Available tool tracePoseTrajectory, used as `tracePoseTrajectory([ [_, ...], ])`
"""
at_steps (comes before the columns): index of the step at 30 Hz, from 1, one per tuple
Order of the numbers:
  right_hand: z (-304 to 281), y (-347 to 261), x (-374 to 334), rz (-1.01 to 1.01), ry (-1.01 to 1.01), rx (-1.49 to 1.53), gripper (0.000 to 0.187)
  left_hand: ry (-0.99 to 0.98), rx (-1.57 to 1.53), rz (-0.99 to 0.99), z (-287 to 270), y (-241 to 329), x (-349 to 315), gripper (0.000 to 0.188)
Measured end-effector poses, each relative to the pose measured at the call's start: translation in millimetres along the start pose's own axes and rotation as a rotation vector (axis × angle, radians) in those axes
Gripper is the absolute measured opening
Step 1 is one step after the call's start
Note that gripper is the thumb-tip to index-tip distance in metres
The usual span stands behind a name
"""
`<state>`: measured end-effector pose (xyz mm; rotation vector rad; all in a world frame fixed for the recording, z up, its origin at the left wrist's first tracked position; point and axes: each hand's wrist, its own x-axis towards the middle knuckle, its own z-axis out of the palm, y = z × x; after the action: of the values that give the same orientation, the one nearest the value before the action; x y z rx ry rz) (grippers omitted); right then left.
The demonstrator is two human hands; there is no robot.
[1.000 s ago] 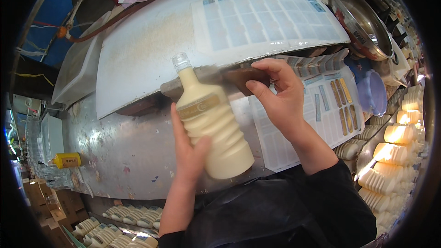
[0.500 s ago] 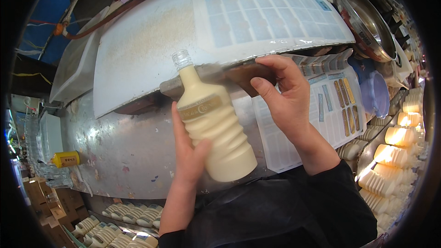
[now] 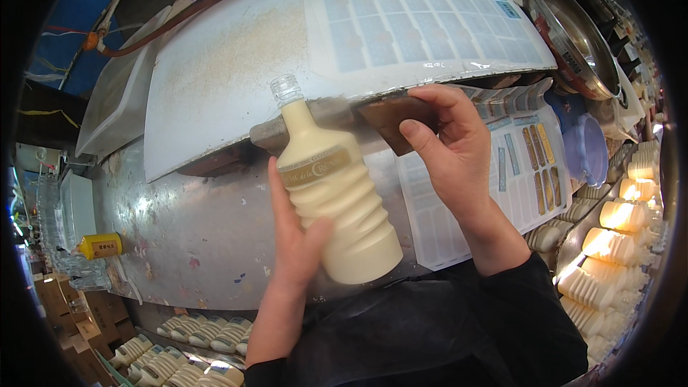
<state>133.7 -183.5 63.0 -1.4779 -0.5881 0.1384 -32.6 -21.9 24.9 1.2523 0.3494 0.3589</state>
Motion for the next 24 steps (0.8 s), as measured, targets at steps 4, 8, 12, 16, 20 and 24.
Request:
tracePoseTrajectory([
  [4, -0.2, -1.2, -0.3, -0.003, -0.002, -0.018, 0.036, 0.001, 0.005, -0.004, 1.4, 0.4, 0.4, 0.104],
  [8, -1.6, 0.5, -1.6, 0.001, -0.013, -0.028, 0.036, 0.007, 0.005, -0.009, 1.5, 1.8, -0.9, 0.104],
  [12, -1.9, -0.3, -2.6, 0.004, -0.012, -0.041, 0.036, 0.009, 0.011, -0.010, 2.1, 1.6, -0.8, 0.105],
  [16, -2.6, 0.0, -3.5, 0.020, -0.015, -0.031, 0.036, 0.014, -0.016, -0.012, 4.2, 2.1, -0.4, 0.105],
  [20, -3.4, 1.0, -4.6, 0.039, -0.014, -0.037, 0.035, 0.005, -0.045, -0.020, 3.9, 1.8, -0.2, 0.106],
  [24, 3.6, -1.7, 2.1, 0.097, 0.038, 0.068, 0.022, 0.008, -0.052, -0.014, 3.3, 2.4, -1.7, 0.107],
])
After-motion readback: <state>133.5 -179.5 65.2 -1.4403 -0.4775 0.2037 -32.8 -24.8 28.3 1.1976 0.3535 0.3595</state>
